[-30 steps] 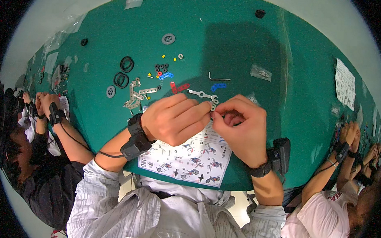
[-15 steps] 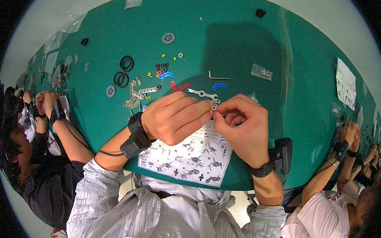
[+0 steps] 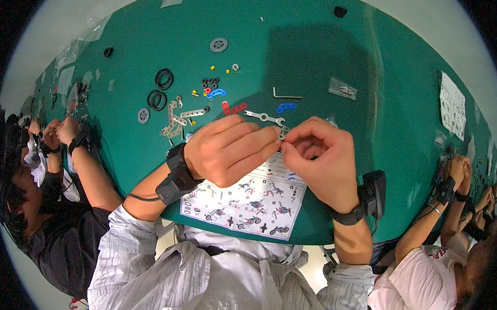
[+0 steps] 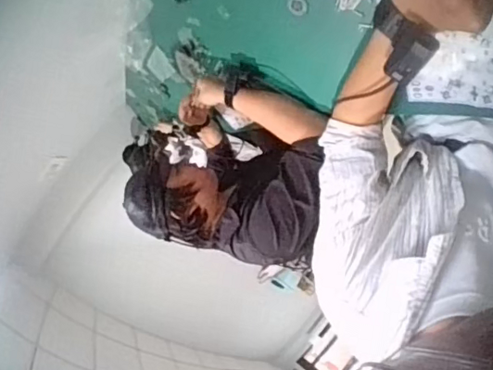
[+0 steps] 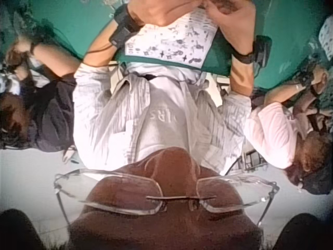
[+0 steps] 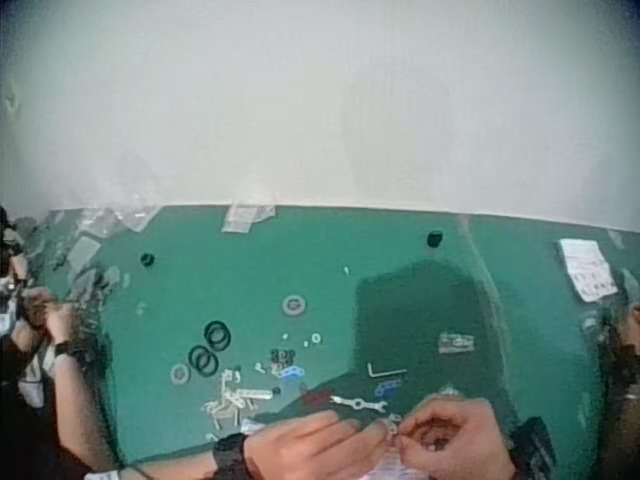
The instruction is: The person joins a blue plastic piece to a metal bracket using a screw and nut, then uses a small wrench to tighten the assembly.
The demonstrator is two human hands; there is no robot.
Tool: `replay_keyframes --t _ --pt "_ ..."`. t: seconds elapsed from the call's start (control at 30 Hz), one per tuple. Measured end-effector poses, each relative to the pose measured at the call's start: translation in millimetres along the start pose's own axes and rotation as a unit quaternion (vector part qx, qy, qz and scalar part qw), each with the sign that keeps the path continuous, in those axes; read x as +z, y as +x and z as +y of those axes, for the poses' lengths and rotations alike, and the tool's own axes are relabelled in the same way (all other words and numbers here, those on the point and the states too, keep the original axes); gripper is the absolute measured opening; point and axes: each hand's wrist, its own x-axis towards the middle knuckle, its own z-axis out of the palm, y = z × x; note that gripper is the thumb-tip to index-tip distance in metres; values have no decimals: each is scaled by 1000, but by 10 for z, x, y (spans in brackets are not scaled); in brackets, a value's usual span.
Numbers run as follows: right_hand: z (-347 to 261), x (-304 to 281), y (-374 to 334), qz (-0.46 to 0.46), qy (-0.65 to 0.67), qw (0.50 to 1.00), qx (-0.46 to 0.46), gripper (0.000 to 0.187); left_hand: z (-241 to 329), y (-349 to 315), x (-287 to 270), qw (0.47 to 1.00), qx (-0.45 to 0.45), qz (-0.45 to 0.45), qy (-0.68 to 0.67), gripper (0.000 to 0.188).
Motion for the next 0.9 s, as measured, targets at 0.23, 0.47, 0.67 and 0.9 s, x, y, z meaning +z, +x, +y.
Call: replay_keyframes --t 0.23,0.47,0.67,0.9 --pt "-4 22 -15 6 -36 999 -22 9 -14 12 11 1000 5 10 -1 34" --pt "-3 20 -13 1 -2 1000 -6 10 2 -1 -4 1000 10 -7 6 41" --pt "-19 13 -23 0 20 1000 -7 11 21 23 -101 999 19 -13 34 42" --pt "-56 64 -62 -8 65 993 -100 18 6 13 -192 998 19 34 38 39"
